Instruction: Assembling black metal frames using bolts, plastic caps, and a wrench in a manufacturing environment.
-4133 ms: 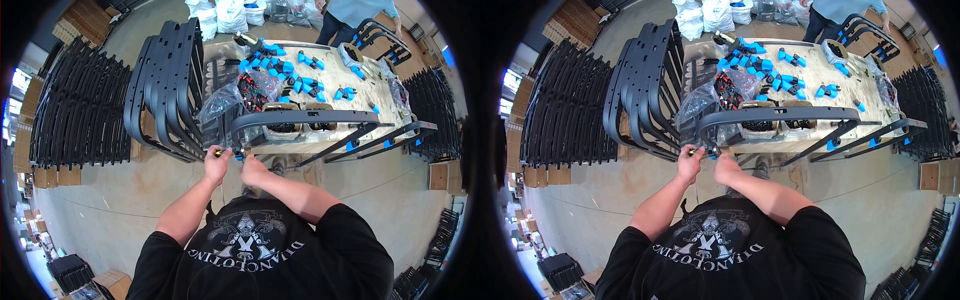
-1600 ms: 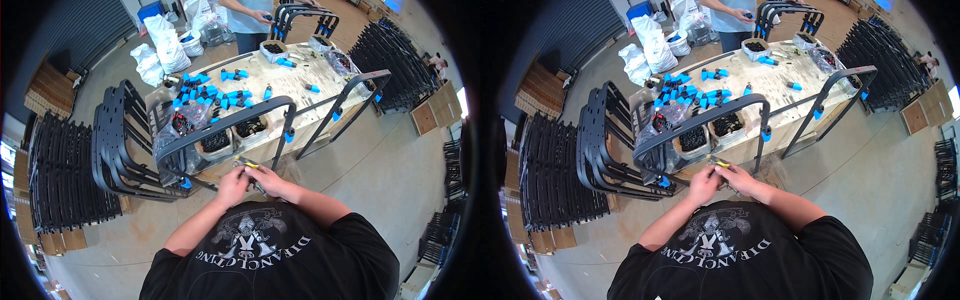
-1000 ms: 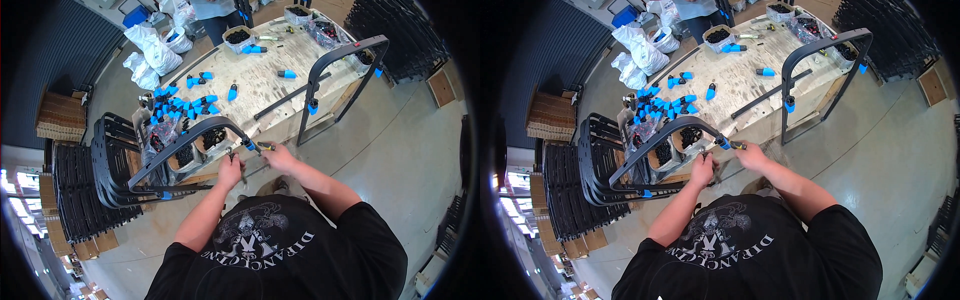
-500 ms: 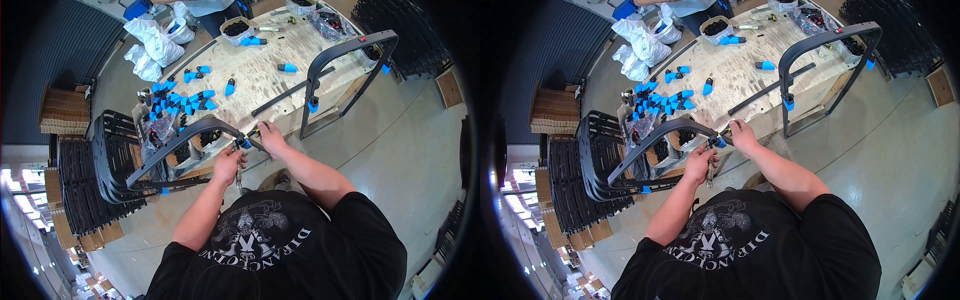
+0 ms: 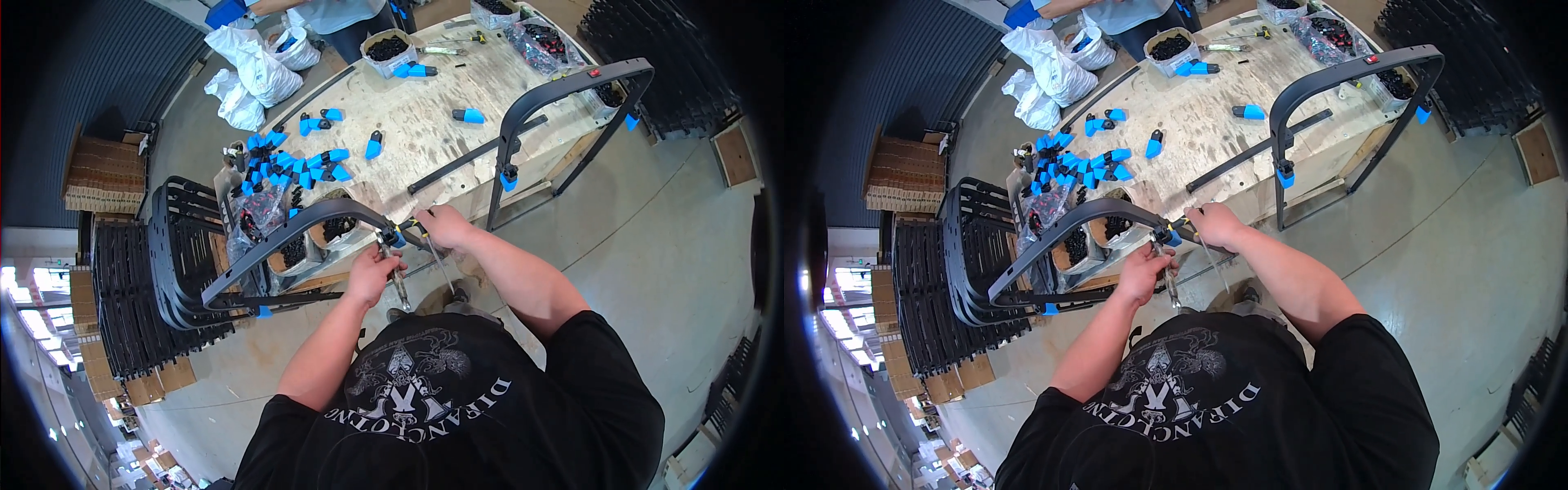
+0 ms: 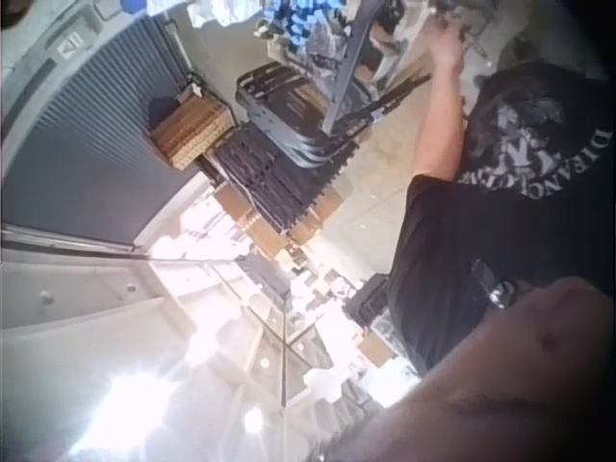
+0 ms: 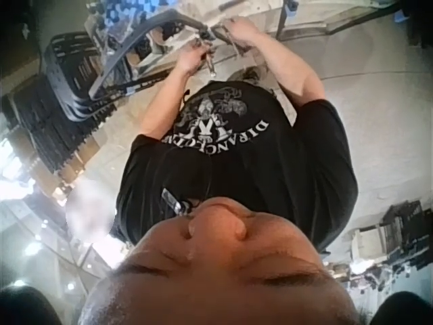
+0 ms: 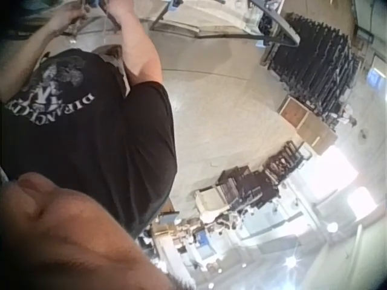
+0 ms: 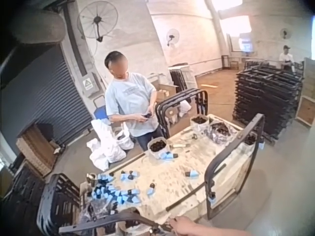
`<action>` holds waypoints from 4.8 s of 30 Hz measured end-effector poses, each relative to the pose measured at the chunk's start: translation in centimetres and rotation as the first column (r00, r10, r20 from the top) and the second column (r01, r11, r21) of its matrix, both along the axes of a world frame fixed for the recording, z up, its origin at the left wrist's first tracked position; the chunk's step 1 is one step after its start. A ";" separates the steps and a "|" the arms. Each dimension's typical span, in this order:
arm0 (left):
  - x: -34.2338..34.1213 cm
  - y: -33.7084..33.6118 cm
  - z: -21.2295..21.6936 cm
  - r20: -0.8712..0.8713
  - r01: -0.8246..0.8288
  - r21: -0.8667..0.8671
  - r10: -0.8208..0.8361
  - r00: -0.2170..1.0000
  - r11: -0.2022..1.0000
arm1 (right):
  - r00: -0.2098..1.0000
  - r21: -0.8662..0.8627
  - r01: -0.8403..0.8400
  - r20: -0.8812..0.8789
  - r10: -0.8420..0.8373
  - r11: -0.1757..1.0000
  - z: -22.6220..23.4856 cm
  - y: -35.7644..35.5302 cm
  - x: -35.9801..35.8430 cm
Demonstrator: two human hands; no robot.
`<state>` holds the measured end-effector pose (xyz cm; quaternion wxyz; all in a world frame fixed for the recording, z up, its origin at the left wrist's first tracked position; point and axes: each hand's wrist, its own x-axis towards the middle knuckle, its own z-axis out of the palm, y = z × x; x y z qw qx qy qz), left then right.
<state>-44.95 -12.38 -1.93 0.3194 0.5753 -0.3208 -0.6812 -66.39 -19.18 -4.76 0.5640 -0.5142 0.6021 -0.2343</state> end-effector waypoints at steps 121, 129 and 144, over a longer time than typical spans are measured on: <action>-0.6 -3.7 0.6 0.344 0.477 0.257 -0.540 0.768 0.841 | 0.959 -0.116 0.276 -0.034 -0.282 0.954 0.7 2.5 3.5; -2.4 0.5 -3.7 0.932 0.443 -0.042 -0.124 0.340 0.896 | 0.967 -0.145 0.244 -0.034 -0.252 0.959 0.3 2.8 4.0; -2.8 0.1 -0.8 0.906 0.434 -0.035 -0.154 0.394 0.900 | 0.968 -0.219 0.240 -0.017 -0.249 0.946 -0.2 2.7 3.6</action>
